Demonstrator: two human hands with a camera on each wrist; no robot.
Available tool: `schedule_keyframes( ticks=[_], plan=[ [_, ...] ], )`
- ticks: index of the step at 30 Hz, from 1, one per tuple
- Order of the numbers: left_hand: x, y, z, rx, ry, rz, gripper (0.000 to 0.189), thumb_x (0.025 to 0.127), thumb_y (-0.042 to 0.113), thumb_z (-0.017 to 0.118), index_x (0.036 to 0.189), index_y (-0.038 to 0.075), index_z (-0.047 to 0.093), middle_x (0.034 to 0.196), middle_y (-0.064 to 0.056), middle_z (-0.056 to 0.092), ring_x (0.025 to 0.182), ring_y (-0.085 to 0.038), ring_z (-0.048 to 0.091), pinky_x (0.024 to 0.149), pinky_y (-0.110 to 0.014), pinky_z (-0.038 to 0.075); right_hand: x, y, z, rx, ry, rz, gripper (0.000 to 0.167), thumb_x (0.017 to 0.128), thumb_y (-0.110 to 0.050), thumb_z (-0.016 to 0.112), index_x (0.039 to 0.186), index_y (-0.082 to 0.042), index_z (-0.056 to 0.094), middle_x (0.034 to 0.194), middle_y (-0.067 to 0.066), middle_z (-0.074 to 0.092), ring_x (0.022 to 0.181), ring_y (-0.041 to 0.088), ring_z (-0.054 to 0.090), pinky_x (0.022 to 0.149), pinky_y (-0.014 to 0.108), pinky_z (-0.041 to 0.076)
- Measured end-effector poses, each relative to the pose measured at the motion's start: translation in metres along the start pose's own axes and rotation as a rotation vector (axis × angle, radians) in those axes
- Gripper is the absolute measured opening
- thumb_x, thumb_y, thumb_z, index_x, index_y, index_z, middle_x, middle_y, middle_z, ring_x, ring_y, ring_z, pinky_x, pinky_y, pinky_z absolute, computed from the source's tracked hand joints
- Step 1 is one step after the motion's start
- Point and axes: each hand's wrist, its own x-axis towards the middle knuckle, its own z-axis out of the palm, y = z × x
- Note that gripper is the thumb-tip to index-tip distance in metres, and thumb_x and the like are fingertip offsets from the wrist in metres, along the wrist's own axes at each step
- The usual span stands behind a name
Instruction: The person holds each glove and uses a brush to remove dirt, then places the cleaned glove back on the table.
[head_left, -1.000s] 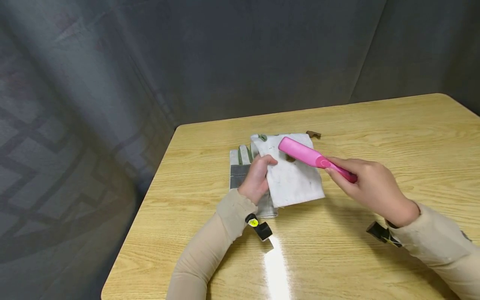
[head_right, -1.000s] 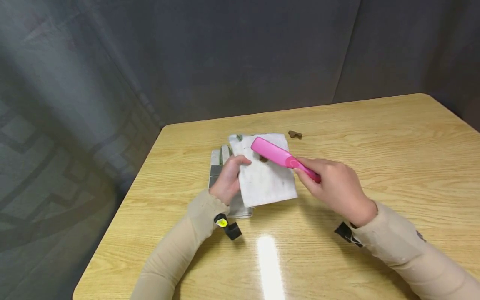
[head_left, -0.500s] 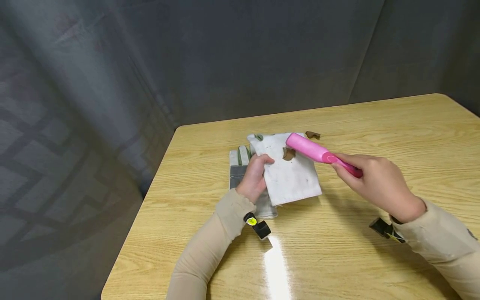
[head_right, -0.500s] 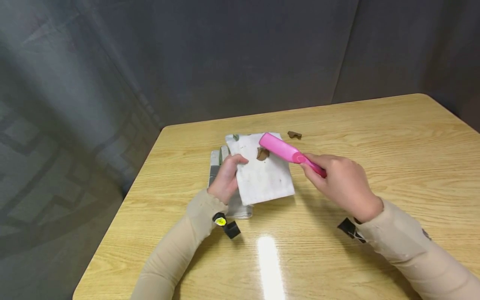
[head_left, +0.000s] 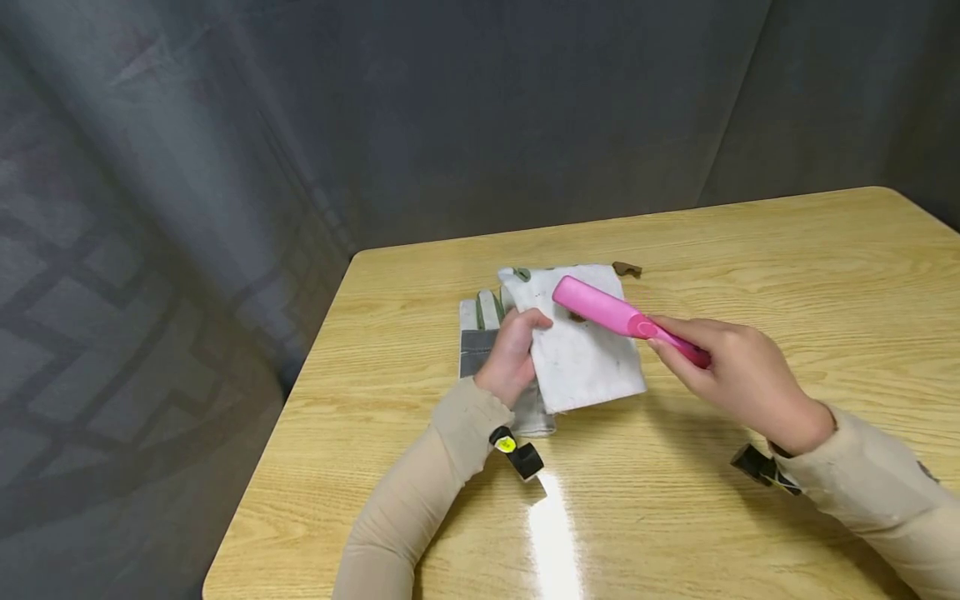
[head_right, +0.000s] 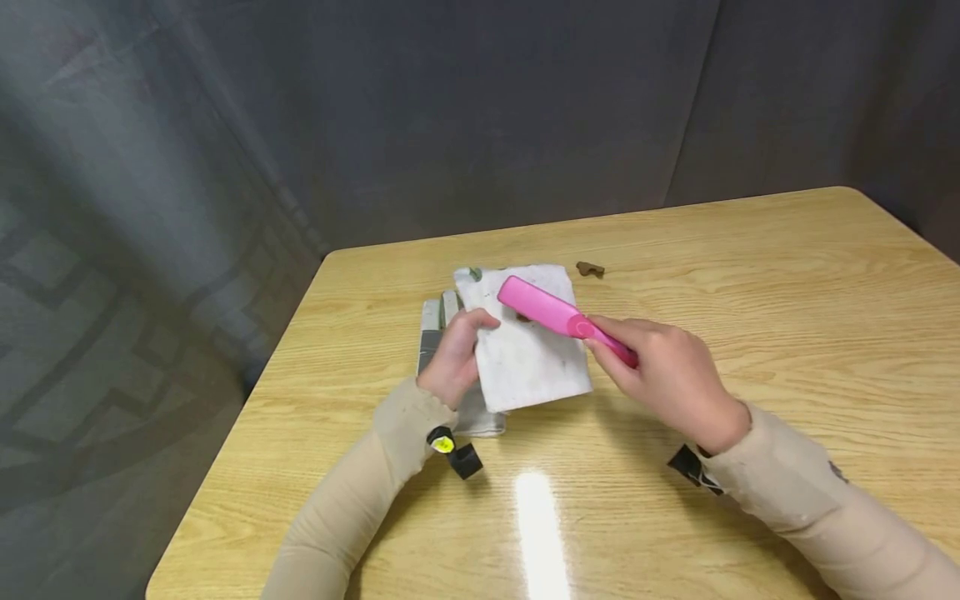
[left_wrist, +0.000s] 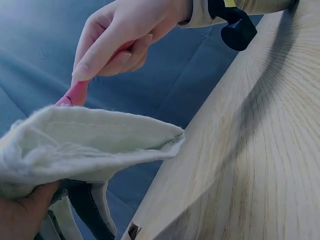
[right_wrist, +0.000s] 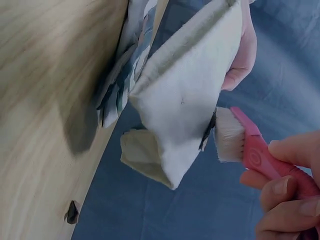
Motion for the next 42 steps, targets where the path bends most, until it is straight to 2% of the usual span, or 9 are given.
schedule_keyframes(
  ticks=[6,13,19,25,32,37,42],
  plan=[
    [0.001,0.000,-0.001,-0.004,0.006,0.016,0.059,0.077,-0.008,0.035,0.134,0.005,0.035,0.126,-0.010,0.050,0.114,-0.020,0.050,0.107,-0.037,0.039,0.000,0.002,-0.003,-0.050,0.000,0.037,0.029,0.086,-0.028,0.066,0.100,-0.003,0.072,0.052,-0.009,0.032,0.050,-0.002,0.020,0.043,0.015,0.017],
    [0.002,0.000,0.000,-0.014,0.007,0.016,0.058,0.077,-0.008,0.035,0.134,0.005,0.036,0.123,-0.009,0.051,0.112,-0.019,0.051,0.107,-0.037,0.039,0.003,0.003,-0.009,-0.088,-0.019,0.068,0.025,0.079,-0.016,0.070,0.101,-0.004,0.072,0.052,-0.008,0.030,0.049,-0.001,0.019,0.042,0.016,0.017],
    [0.001,0.000,0.000,-0.019,0.005,0.013,0.060,0.077,-0.007,0.035,0.135,0.006,0.034,0.130,-0.012,0.048,0.117,-0.021,0.049,0.109,-0.037,0.038,0.003,0.005,-0.011,-0.114,-0.012,0.071,0.025,0.075,-0.013,0.071,0.098,-0.002,0.072,0.051,-0.007,0.032,0.048,0.000,0.020,0.043,0.017,0.017],
    [0.000,-0.001,0.000,-0.012,-0.005,0.010,0.059,0.077,-0.007,0.035,0.135,0.006,0.035,0.126,-0.009,0.049,0.114,-0.019,0.049,0.108,-0.037,0.038,0.003,0.002,-0.011,-0.082,-0.005,0.071,0.026,0.076,-0.013,0.071,0.101,-0.003,0.072,0.052,-0.007,0.032,0.048,0.000,0.021,0.042,0.016,0.018],
    [-0.001,-0.001,0.000,-0.006,-0.001,0.000,0.059,0.078,-0.007,0.035,0.136,0.005,0.034,0.137,-0.016,0.045,0.123,-0.026,0.047,0.109,-0.039,0.038,-0.001,-0.001,-0.004,-0.014,0.003,-0.002,0.032,0.087,-0.031,0.063,0.099,-0.003,0.072,0.053,-0.011,0.032,0.050,-0.003,0.020,0.043,0.013,0.017],
    [0.000,-0.001,-0.001,-0.011,0.007,0.012,0.061,0.077,-0.008,0.035,0.137,0.005,0.033,0.139,-0.015,0.044,0.127,-0.027,0.045,0.110,-0.039,0.037,0.000,-0.003,-0.004,-0.044,-0.018,0.011,0.025,0.082,-0.021,0.069,0.099,-0.004,0.073,0.052,-0.010,0.032,0.049,-0.003,0.019,0.042,0.013,0.017],
    [0.001,-0.002,-0.002,-0.008,0.016,0.018,0.059,0.077,-0.007,0.035,0.135,0.005,0.036,0.133,-0.013,0.047,0.120,-0.022,0.048,0.108,-0.037,0.038,0.002,-0.001,-0.007,-0.068,-0.022,0.030,0.023,0.080,-0.018,0.070,0.098,-0.004,0.073,0.051,-0.009,0.032,0.048,-0.002,0.020,0.042,0.014,0.017]
  ],
)
